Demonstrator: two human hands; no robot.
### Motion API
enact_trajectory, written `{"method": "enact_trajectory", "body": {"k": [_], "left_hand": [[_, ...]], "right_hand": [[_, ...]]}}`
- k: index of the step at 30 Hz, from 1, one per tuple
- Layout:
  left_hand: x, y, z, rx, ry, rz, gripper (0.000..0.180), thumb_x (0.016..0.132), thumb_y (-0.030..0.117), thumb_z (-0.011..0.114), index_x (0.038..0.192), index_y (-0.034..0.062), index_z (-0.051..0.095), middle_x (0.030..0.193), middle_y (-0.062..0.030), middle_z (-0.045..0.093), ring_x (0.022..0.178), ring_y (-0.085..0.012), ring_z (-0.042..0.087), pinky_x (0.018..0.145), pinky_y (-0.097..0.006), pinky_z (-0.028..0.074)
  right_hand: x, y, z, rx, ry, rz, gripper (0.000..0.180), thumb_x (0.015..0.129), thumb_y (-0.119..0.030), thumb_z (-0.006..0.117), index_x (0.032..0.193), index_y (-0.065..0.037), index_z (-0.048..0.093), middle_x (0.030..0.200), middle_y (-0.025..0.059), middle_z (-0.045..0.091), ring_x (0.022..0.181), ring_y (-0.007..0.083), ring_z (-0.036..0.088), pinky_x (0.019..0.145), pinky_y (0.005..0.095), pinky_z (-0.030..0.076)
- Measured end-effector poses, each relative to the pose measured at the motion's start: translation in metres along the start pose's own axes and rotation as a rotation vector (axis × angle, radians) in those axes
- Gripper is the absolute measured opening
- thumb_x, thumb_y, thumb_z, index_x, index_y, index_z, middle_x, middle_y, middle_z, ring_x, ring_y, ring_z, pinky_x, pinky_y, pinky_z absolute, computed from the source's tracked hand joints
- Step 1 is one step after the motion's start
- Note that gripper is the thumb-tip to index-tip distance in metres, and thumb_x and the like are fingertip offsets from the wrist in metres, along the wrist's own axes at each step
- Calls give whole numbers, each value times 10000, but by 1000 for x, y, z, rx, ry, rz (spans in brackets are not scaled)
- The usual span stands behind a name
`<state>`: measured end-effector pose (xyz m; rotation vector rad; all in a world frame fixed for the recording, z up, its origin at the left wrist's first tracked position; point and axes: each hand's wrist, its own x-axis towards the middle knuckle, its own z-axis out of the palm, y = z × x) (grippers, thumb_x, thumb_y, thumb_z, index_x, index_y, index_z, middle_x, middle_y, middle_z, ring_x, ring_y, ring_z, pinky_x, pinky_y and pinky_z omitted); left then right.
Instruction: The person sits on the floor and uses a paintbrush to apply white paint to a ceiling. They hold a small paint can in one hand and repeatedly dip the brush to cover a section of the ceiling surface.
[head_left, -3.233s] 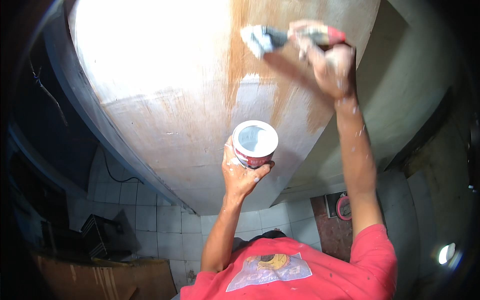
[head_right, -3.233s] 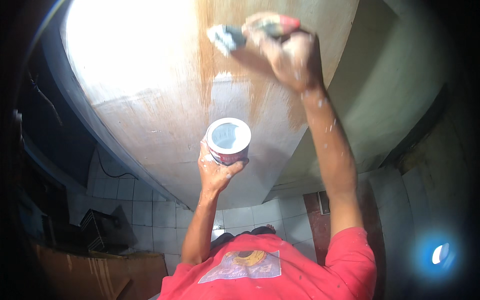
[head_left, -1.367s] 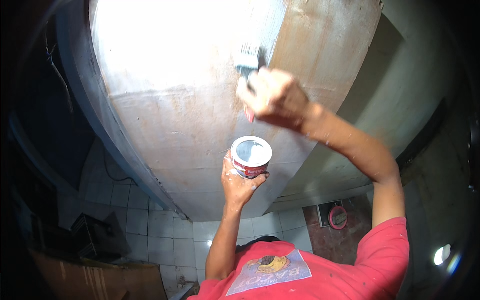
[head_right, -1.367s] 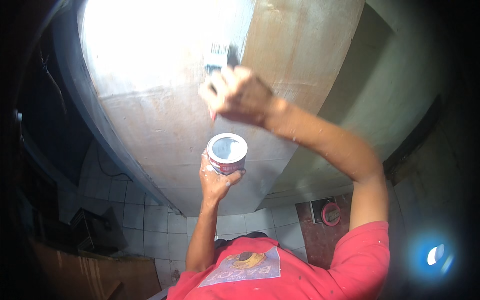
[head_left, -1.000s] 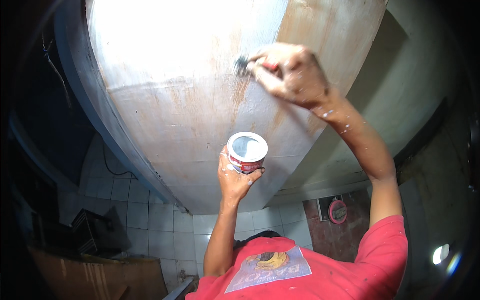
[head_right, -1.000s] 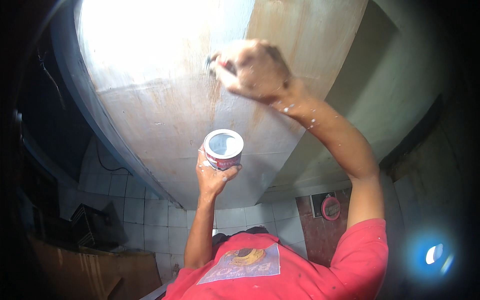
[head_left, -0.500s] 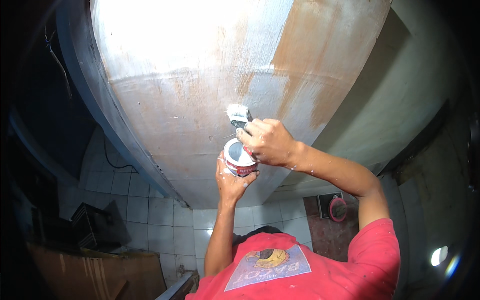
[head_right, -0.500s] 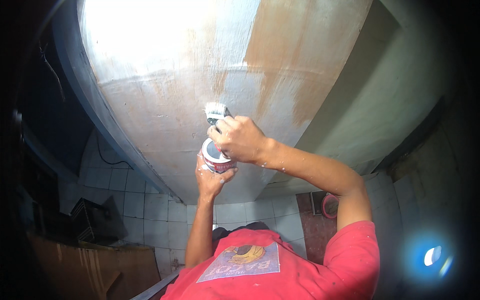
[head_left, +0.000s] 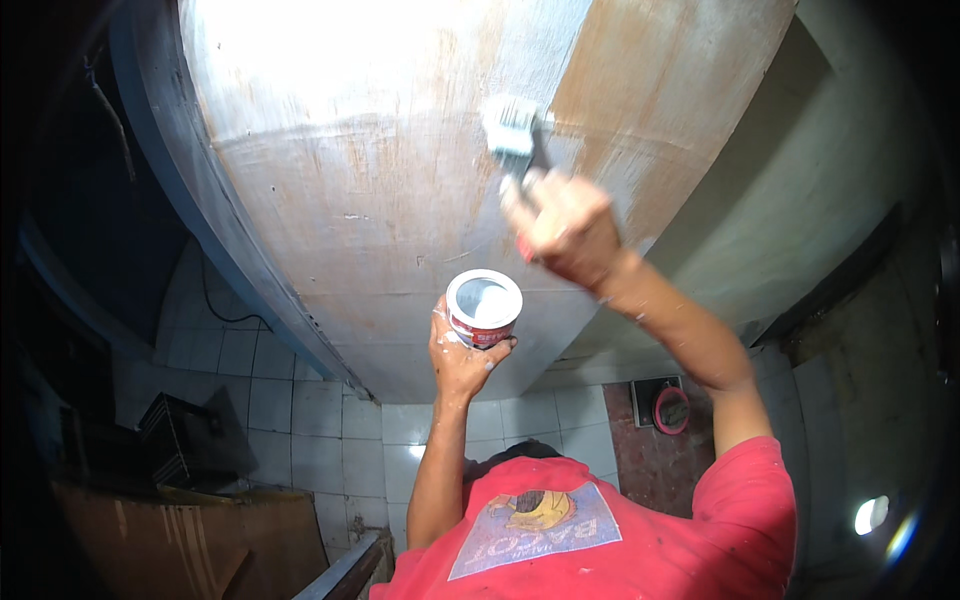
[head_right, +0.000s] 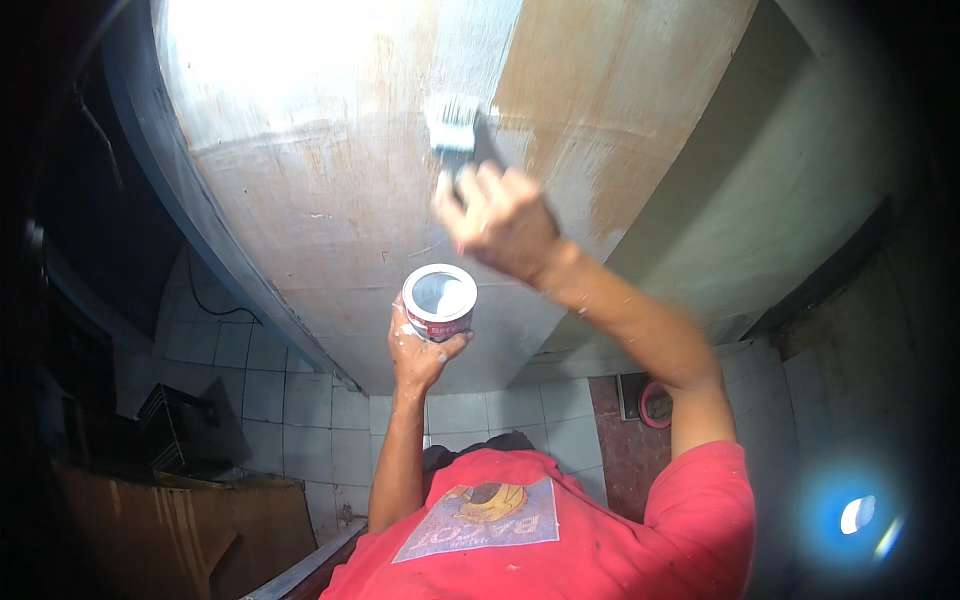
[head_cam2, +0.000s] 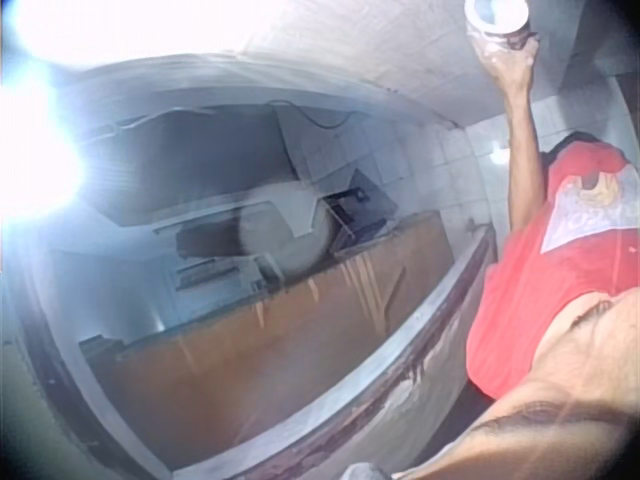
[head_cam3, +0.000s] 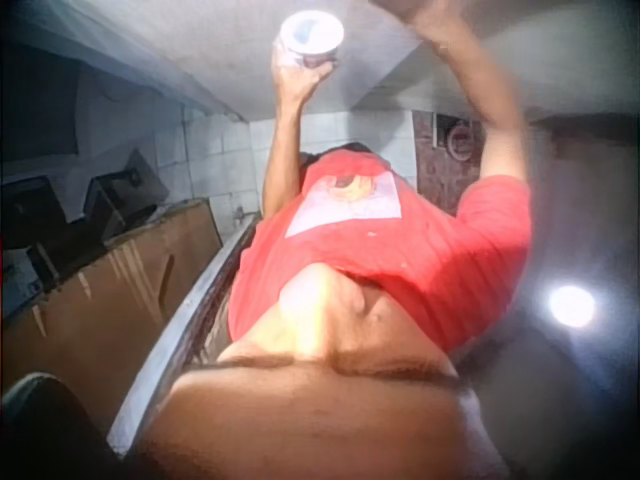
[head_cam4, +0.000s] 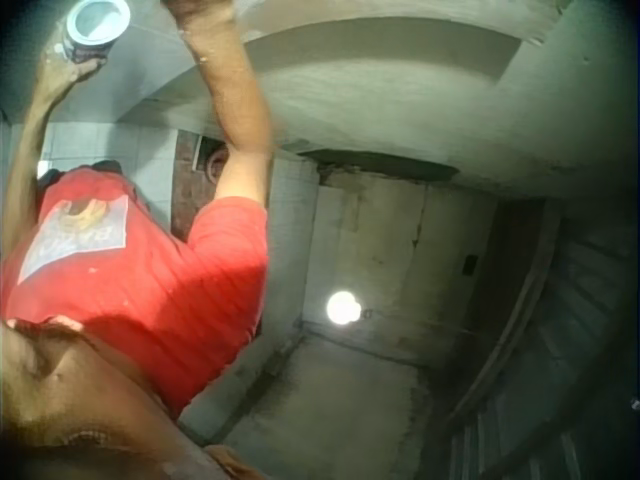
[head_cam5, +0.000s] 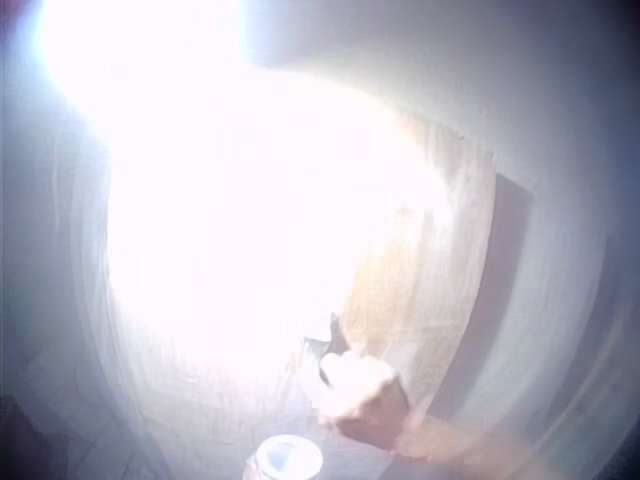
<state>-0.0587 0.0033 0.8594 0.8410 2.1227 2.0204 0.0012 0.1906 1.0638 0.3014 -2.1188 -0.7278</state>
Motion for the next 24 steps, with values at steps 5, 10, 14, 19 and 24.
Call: {"method": "enact_trajectory", "body": {"k": [5,10,14,19,24], "left_hand": [[2,-7,3,75,-24,-39,1125,596,290,1094,1531,-6,544,1407,-198,694,1293,-371,706,1133,-475,575],[-5,-15,-1,99,-10,-81,1162,593,311,1098,1556,-6,529,1431,-202,683,1324,-376,698,1140,-483,574],[-5,2,-4,97,-22,-64,1183,592,319,1099,1569,-5,518,1427,-201,685,1324,-373,700,1141,-482,575],[-4,-2,-1,60,-16,-65,1181,593,327,1098,1564,-9,518,1398,-196,699,1297,-369,708,1136,-472,576],[0,1,1,86,-19,-18,1175,595,327,1098,1559,-13,518,1379,-197,704,1280,-375,710,1125,-475,575]], "right_hand": [[-50,-48,30,520,-166,97,236,885,-194,838,1079,-68,791,841,81,710,747,253,740,637,406,564],[15,26,12,606,16,351,110,945,-165,827,1027,-97,857,973,130,815,844,329,789,727,419,642],[60,69,-31,275,351,240,274,835,-122,881,1108,-109,867,1010,103,810,842,293,785,701,391,636],[24,32,-5,71,129,159,376,822,-75,829,1197,-42,848,1047,135,782,788,247,735,644,364,582],[-56,-31,48,329,-97,106,267,892,-187,821,1145,-101,805,923,58,717,705,203,688,571,372,522]]}}
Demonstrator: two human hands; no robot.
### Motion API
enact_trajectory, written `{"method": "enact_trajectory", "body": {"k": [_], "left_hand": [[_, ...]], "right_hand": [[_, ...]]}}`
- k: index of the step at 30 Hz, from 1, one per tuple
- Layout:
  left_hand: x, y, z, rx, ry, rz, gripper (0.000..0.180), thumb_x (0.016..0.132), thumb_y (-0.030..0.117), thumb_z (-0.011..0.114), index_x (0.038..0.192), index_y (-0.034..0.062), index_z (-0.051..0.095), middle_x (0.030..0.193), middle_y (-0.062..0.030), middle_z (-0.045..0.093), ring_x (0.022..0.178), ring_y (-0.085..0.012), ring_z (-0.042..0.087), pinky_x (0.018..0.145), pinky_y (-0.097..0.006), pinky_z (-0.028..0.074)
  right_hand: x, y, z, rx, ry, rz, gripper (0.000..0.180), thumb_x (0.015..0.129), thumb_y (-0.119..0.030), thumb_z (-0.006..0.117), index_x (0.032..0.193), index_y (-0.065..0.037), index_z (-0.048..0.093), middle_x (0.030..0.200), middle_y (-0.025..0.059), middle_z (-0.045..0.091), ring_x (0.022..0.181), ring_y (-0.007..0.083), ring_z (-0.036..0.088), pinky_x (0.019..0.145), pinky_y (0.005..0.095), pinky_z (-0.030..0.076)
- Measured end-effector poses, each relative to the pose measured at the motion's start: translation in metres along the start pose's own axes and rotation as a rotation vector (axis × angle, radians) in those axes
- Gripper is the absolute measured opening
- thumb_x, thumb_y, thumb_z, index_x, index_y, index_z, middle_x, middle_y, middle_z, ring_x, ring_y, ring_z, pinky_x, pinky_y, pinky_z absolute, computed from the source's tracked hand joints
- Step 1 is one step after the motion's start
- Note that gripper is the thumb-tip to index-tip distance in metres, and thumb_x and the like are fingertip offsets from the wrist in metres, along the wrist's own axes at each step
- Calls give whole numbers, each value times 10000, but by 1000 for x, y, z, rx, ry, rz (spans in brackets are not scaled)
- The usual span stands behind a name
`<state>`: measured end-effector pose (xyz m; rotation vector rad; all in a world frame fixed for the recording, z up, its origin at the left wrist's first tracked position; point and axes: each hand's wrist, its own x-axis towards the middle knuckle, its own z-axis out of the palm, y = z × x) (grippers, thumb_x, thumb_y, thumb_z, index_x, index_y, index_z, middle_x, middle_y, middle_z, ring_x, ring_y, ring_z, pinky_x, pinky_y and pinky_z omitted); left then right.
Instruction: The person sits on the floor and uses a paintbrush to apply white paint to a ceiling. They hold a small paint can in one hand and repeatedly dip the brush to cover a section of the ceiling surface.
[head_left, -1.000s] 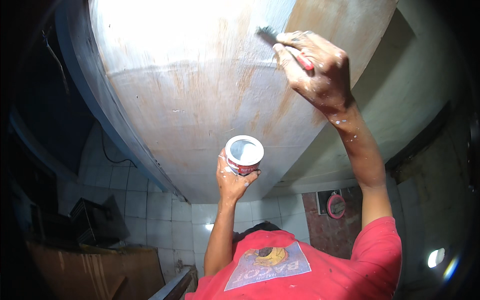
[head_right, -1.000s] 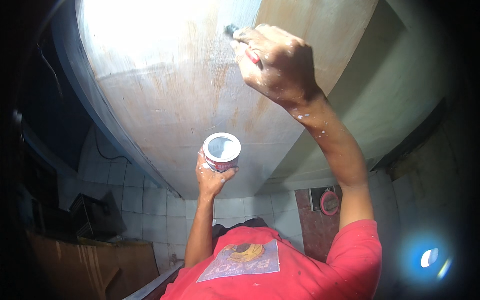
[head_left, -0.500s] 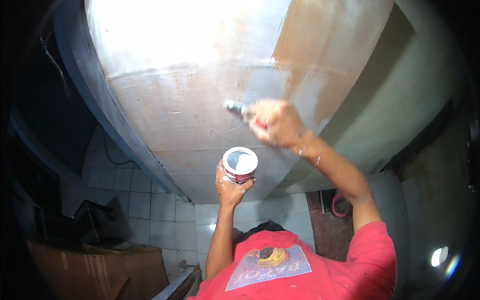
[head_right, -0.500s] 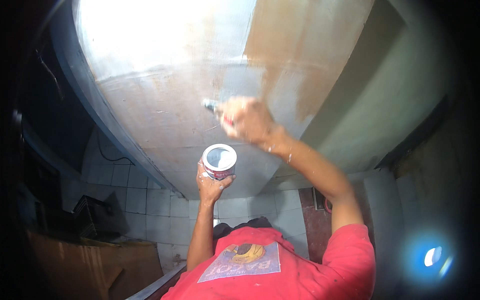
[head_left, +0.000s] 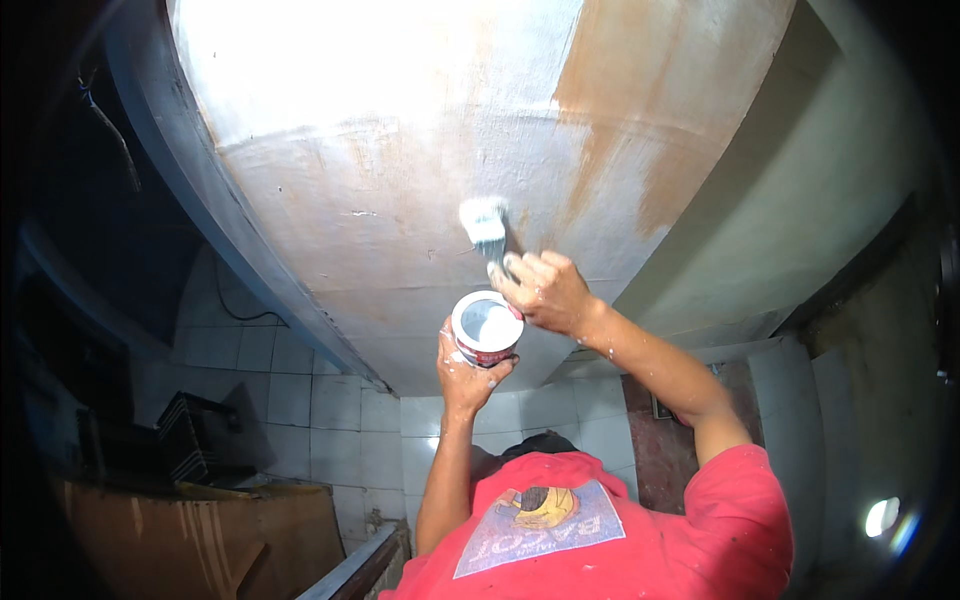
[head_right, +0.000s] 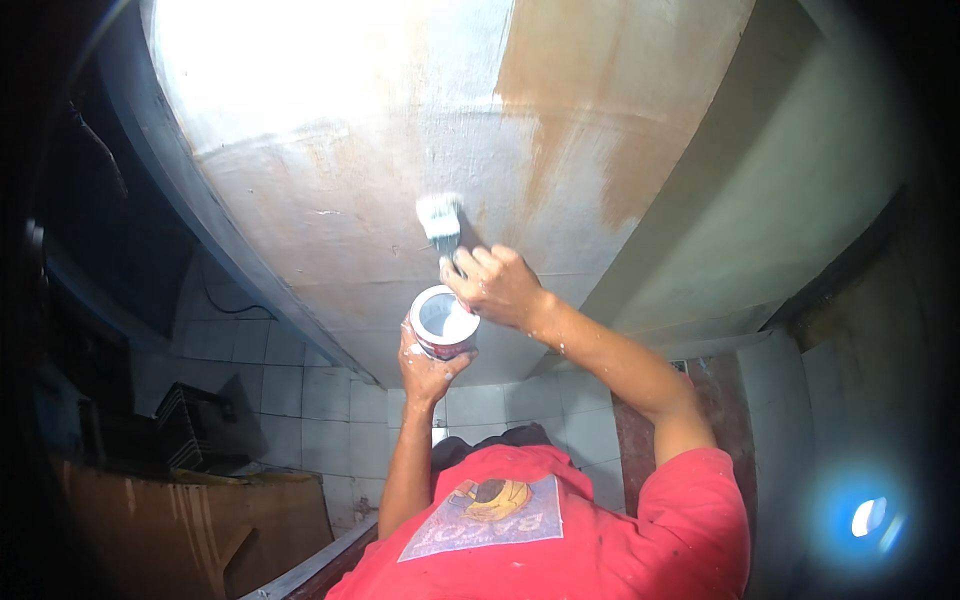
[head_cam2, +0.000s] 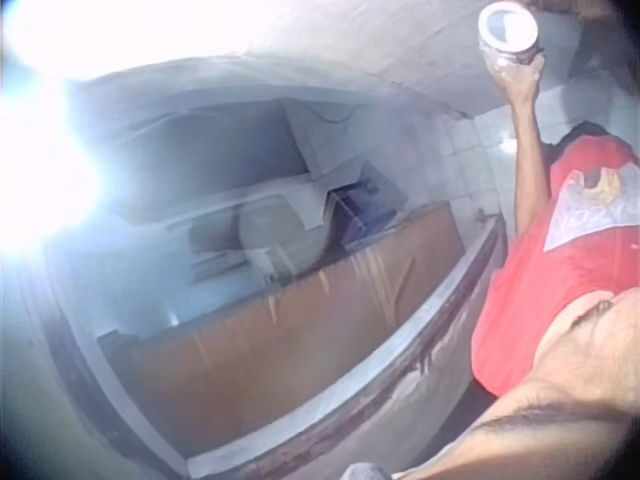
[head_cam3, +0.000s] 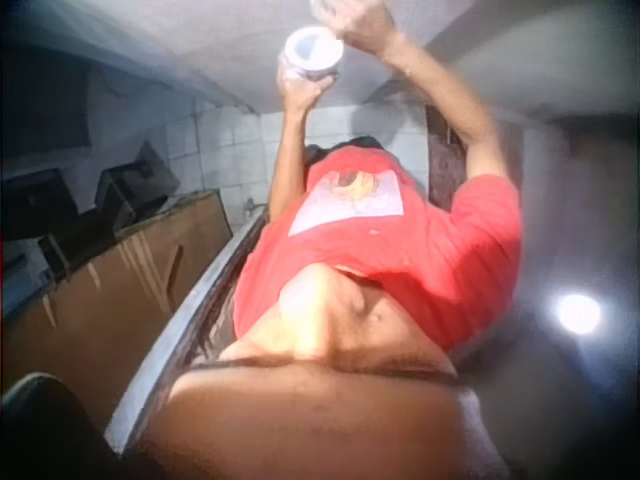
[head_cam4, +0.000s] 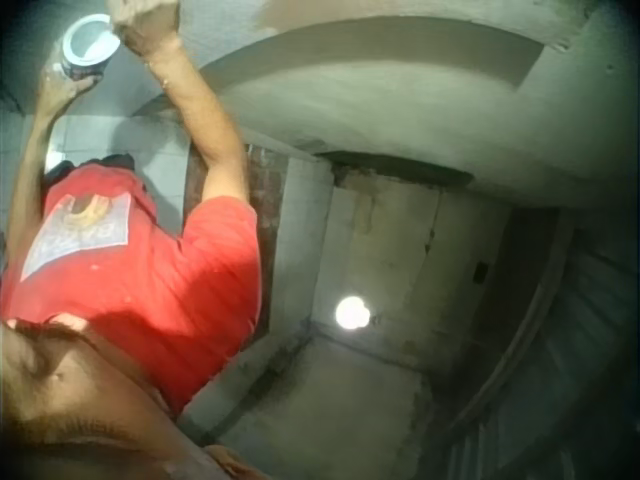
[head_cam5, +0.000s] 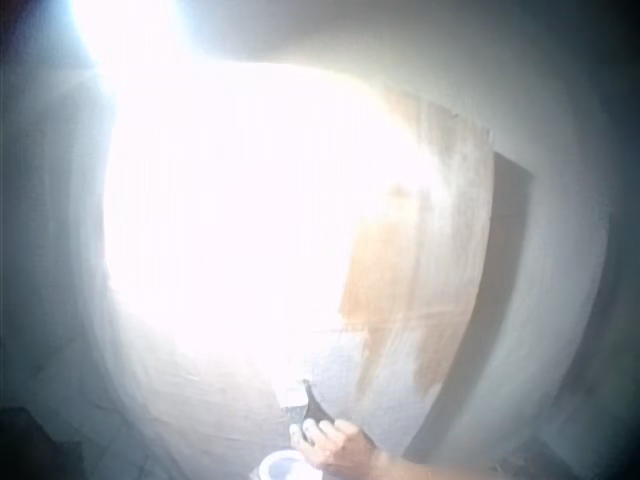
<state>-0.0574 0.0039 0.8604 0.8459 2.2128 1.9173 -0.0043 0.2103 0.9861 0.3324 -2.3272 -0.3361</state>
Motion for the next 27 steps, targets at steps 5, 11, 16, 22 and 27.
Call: {"method": "enact_trajectory", "body": {"k": [5,11,16,22,27], "left_hand": [[-3,-25,3,-44,4,-22,1177,595,327,1097,1560,-11,514,1386,-207,695,1284,-391,704,1129,-489,569],[-3,-13,-4,37,-32,3,1178,592,315,1096,1566,-2,515,1397,-200,693,1291,-390,706,1123,-488,576],[-3,-6,-3,-20,-65,-39,1114,609,244,1080,1549,7,534,1388,-163,708,1274,-316,719,1115,-448,584],[2,-1,-2,2,-77,4,1111,613,217,1075,1556,-1,528,1397,-156,711,1272,-290,725,1118,-431,588],[3,-9,-7,8,-101,42,1105,605,213,1069,1548,-6,537,1398,-168,711,1274,-311,727,1116,-438,590]], "right_hand": [[12,30,-15,339,-9,284,192,932,-192,833,1104,-108,845,938,82,804,801,289,792,675,413,623],[68,73,-109,65,370,245,301,864,-97,857,1163,-112,881,999,79,824,833,277,797,702,388,634],[19,52,-75,-206,167,169,425,810,-113,839,1231,-96,891,1089,150,811,846,292,784,718,384,635],[-96,-10,9,112,-45,330,370,830,-94,858,1200,-86,857,1069,120,810,826,257,787,687,370,612],[-63,-33,-40,411,63,714,232,903,-58,884,1130,-24,849,1004,149,849,831,290,832,767,383,658]]}}
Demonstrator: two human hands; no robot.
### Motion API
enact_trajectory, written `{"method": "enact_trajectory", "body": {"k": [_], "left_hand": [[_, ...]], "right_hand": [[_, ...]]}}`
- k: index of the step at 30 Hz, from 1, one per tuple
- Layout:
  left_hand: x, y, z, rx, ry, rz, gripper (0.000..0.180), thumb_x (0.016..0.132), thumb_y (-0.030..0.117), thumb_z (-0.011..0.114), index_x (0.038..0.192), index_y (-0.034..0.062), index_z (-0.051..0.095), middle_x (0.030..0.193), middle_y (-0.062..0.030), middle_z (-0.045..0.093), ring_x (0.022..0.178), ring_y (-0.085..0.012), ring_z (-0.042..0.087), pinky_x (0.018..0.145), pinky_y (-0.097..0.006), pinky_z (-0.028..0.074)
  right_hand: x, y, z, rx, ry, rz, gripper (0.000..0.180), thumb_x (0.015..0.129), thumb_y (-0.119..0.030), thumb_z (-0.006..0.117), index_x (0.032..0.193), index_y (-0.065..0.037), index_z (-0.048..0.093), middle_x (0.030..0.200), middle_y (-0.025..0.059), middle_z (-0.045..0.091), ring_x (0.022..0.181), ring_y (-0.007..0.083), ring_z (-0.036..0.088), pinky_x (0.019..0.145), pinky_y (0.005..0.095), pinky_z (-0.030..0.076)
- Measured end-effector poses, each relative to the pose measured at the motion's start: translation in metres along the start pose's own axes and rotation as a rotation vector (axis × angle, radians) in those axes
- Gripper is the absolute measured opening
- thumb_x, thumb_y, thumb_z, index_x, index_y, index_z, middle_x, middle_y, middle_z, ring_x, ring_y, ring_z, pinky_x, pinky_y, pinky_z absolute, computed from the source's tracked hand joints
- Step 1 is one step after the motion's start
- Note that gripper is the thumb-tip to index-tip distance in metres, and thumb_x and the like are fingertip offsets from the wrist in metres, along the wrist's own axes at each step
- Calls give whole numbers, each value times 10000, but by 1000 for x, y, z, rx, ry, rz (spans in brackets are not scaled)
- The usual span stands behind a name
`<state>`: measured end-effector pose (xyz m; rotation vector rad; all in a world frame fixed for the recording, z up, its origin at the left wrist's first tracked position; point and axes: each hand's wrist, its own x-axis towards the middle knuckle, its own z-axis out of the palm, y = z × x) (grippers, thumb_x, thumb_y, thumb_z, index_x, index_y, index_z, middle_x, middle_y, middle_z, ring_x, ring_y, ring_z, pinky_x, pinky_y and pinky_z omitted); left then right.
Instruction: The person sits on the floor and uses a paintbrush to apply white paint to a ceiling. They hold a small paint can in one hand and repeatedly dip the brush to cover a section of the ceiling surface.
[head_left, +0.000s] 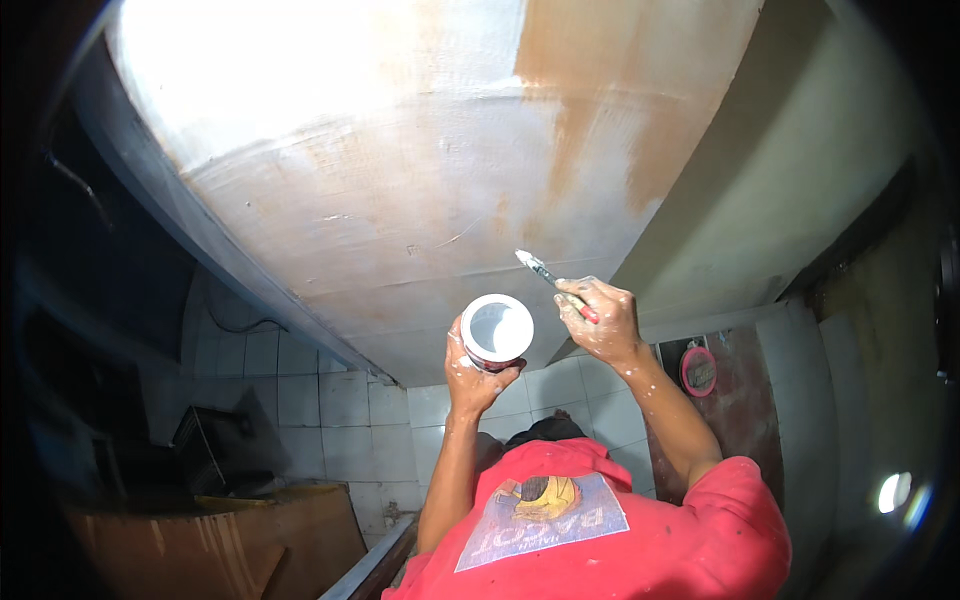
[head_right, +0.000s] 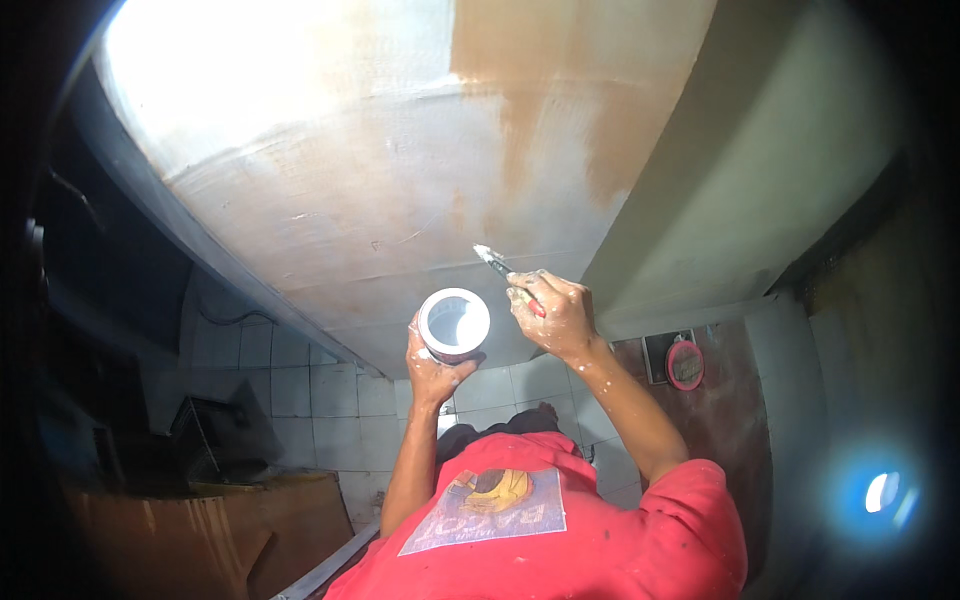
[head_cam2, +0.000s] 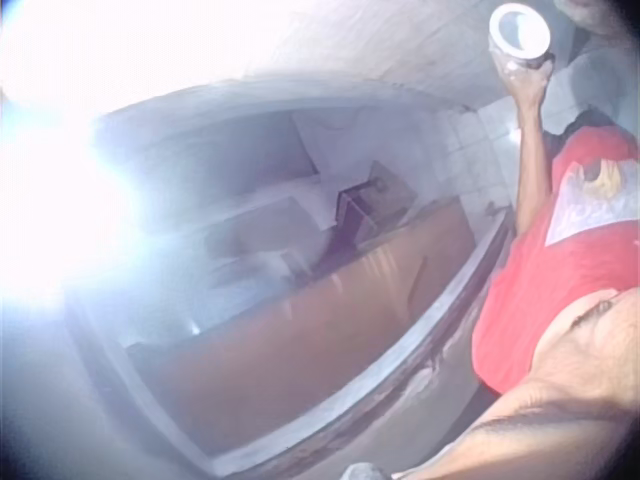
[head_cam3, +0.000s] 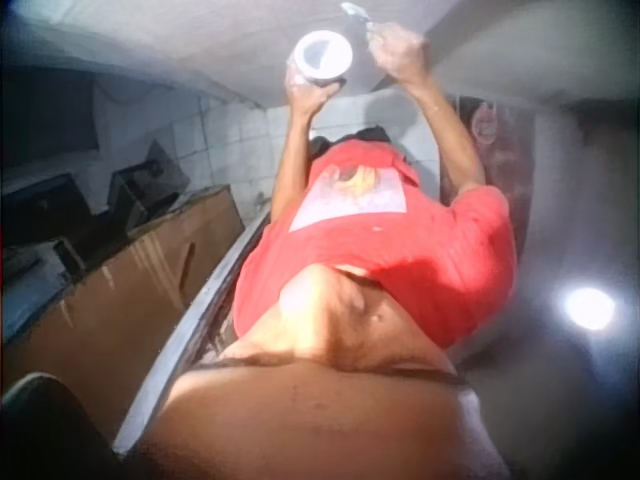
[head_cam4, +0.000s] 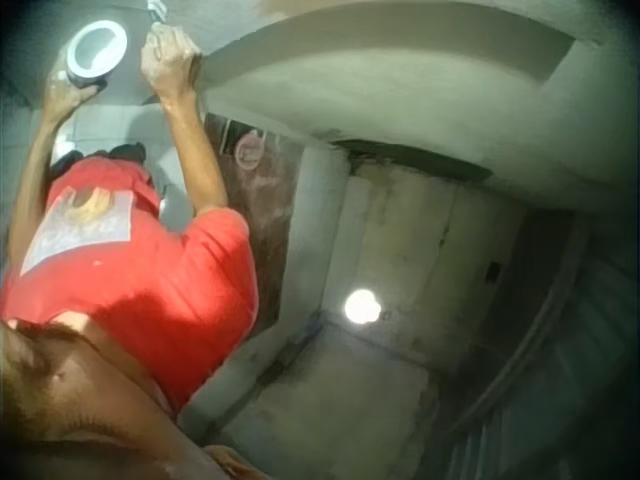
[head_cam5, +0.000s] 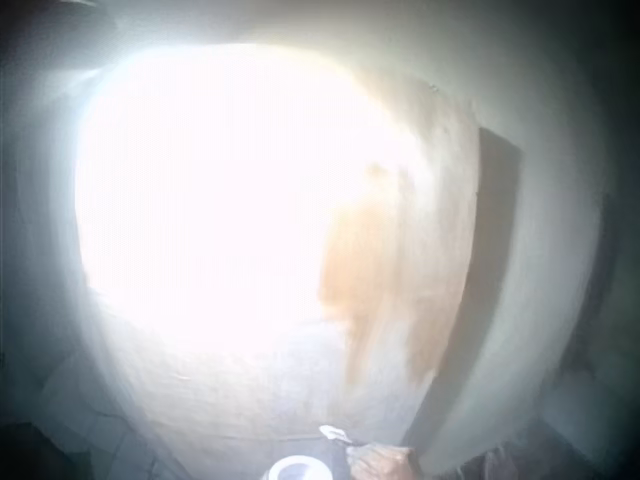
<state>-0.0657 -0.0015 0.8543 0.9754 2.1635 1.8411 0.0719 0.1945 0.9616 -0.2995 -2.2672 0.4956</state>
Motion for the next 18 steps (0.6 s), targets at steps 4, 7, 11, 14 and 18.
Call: {"method": "enact_trajectory", "body": {"k": [4,7,11,14,18], "left_hand": [[1,-9,0,-37,-19,52,1120,596,254,1058,1556,-7,544,1402,-167,713,1284,-313,726,1122,-448,589],[2,-13,1,-80,-80,57,1157,603,285,1045,1596,1,522,1440,-186,693,1312,-355,711,1149,-478,575],[4,-24,1,-58,-133,120,1179,605,300,1037,1618,3,513,1473,-216,676,1349,-411,692,1176,-508,558],[5,-24,0,-42,-163,121,1168,601,296,1031,1611,1,525,1492,-230,668,1367,-437,679,1187,-520,549],[4,-27,-1,-78,-176,143,1157,603,291,1025,1608,-2,531,1504,-229,666,1369,-436,679,1190,-520,547]], "right_hand": [[11,-58,-34,219,-26,193,215,938,-137,892,1105,-22,820,901,162,828,757,321,818,728,384,639],[10,-71,-25,295,-197,326,241,946,-188,884,1102,-15,820,904,183,821,794,367,827,756,416,650],[6,-61,13,137,-357,425,276,938,-256,870,1072,-21,820,827,211,785,767,403,797,755,454,626],[7,-50,26,68,-458,503,288,950,-302,819,1035,-28,795,837,241,784,819,476,785,808,521,626],[6,-44,32,51,-473,494,282,952,-301,807,986,-24,762,823,255,773,816,489,770,802,527,614]]}}
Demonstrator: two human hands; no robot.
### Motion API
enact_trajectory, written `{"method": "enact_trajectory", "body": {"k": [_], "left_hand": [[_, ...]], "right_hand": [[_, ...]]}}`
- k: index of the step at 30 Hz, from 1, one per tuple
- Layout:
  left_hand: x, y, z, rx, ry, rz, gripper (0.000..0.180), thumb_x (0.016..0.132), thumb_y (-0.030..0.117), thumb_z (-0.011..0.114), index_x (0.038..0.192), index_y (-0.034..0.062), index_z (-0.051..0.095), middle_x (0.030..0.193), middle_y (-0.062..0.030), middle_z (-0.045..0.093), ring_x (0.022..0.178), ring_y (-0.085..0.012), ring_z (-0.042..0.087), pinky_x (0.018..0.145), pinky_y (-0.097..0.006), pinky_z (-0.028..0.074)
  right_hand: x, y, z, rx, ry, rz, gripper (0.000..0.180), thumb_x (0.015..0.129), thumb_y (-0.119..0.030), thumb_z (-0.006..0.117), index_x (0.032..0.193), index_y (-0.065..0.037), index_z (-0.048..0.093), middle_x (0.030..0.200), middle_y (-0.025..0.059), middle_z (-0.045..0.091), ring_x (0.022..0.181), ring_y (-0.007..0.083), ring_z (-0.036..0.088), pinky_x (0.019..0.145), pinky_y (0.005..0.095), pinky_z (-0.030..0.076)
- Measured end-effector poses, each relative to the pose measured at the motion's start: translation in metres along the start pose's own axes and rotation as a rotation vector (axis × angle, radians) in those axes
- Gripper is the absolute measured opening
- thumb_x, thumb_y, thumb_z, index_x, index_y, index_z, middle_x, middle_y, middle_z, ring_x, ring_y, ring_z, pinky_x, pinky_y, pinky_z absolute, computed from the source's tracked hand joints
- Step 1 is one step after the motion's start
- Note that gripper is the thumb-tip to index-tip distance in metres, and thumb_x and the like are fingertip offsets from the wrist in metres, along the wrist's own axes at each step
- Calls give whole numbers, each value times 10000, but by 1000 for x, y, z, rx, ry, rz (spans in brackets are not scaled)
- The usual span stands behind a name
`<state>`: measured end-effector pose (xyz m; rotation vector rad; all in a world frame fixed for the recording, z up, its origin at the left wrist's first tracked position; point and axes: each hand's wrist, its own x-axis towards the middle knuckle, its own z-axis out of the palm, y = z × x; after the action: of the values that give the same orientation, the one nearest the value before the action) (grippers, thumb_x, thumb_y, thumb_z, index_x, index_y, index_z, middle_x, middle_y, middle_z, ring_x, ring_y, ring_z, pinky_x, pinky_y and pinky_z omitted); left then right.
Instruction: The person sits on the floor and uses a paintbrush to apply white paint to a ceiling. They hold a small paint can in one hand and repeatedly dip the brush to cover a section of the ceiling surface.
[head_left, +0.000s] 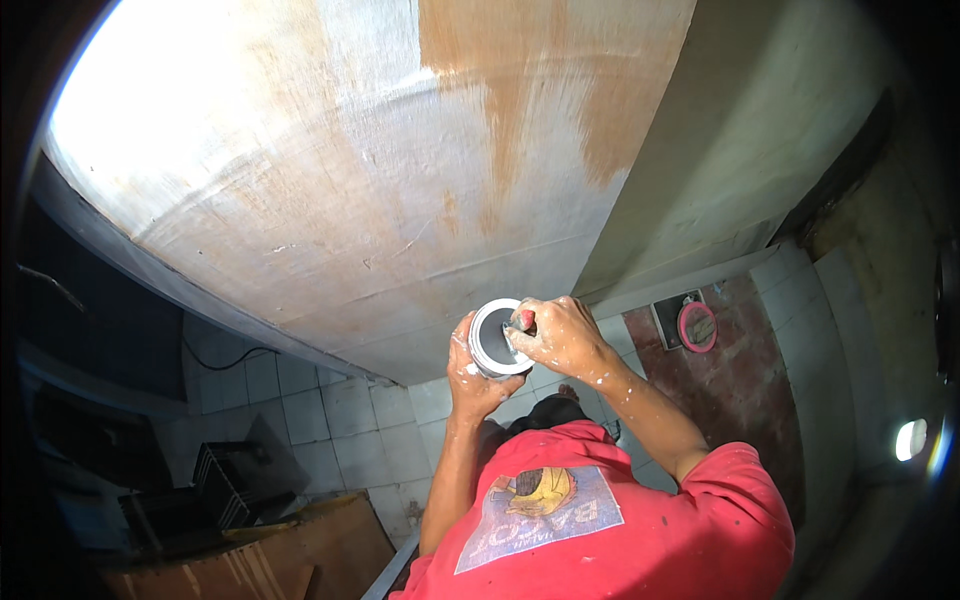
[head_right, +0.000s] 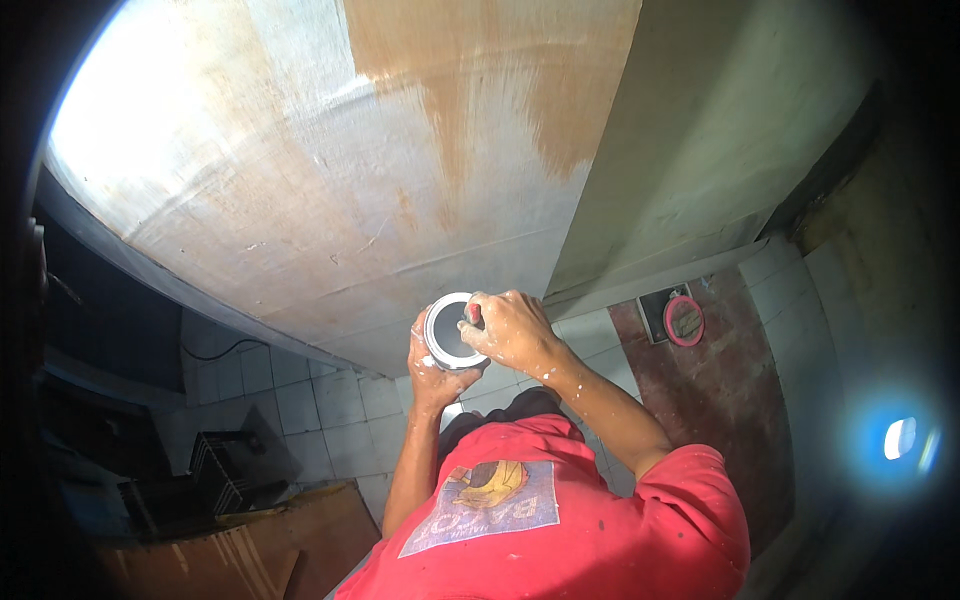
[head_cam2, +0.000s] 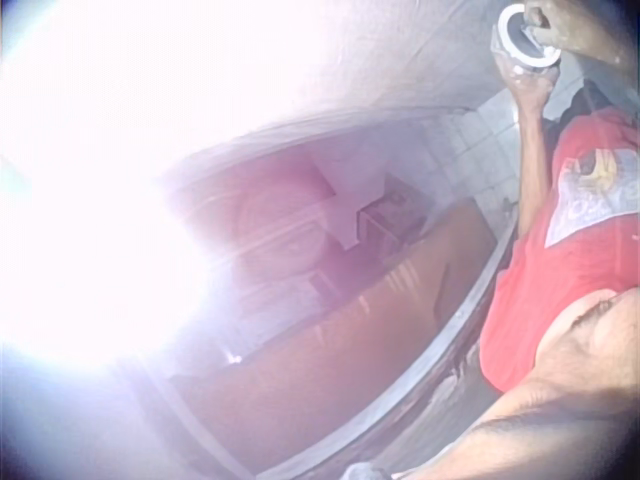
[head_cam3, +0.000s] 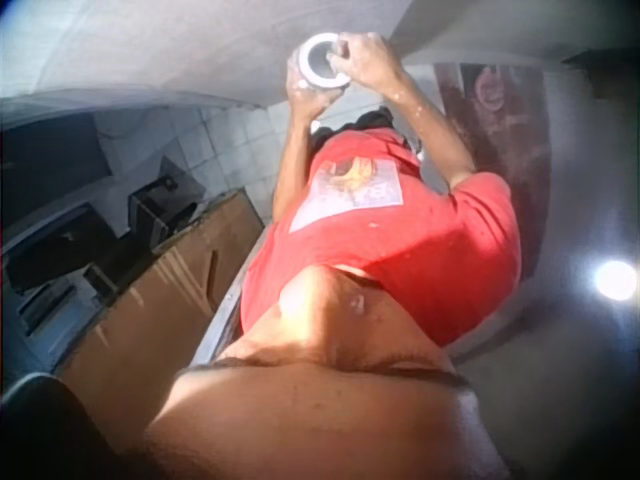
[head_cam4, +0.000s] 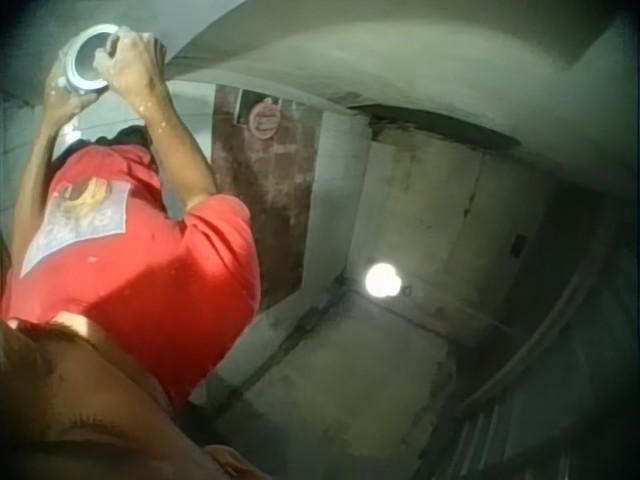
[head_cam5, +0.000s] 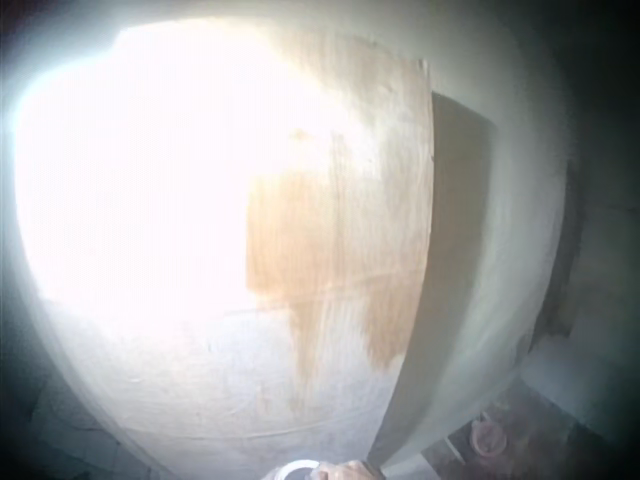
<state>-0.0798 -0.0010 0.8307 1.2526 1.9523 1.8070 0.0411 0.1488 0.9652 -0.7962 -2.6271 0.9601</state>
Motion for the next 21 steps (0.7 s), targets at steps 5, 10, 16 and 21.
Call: {"method": "enact_trajectory", "body": {"k": [5,10,16,21], "left_hand": [[-3,0,0,4,9,-44,1151,609,291,1021,1607,-6,530,1502,-230,669,1363,-437,683,1192,-520,546],[-2,1,0,80,15,-34,1139,609,274,1008,1604,-6,530,1494,-236,672,1361,-438,686,1188,-521,548],[-1,-2,0,58,10,-43,1165,602,305,1014,1611,-9,521,1495,-238,669,1357,-442,687,1178,-519,555],[-1,0,0,80,9,-31,1155,624,339,1011,1608,-15,519,1491,-230,670,1349,-436,689,1175,-518,557]], "right_hand": [[-10,-11,-11,88,34,-46,266,956,-287,802,1045,-36,807,896,242,797,856,478,778,824,519,621],[-17,-16,-9,163,40,-155,292,955,-272,801,1135,-48,852,995,233,823,906,461,798,859,511,632],[-14,-14,-12,353,-29,-161,234,948,-206,839,1061,-1,846,975,243,826,882,408,819,851,454,629],[-20,-19,-26,399,-24,-155,233,948,-177,847,1067,22,836,985,251,825,873,398,818,858,436,632]]}}
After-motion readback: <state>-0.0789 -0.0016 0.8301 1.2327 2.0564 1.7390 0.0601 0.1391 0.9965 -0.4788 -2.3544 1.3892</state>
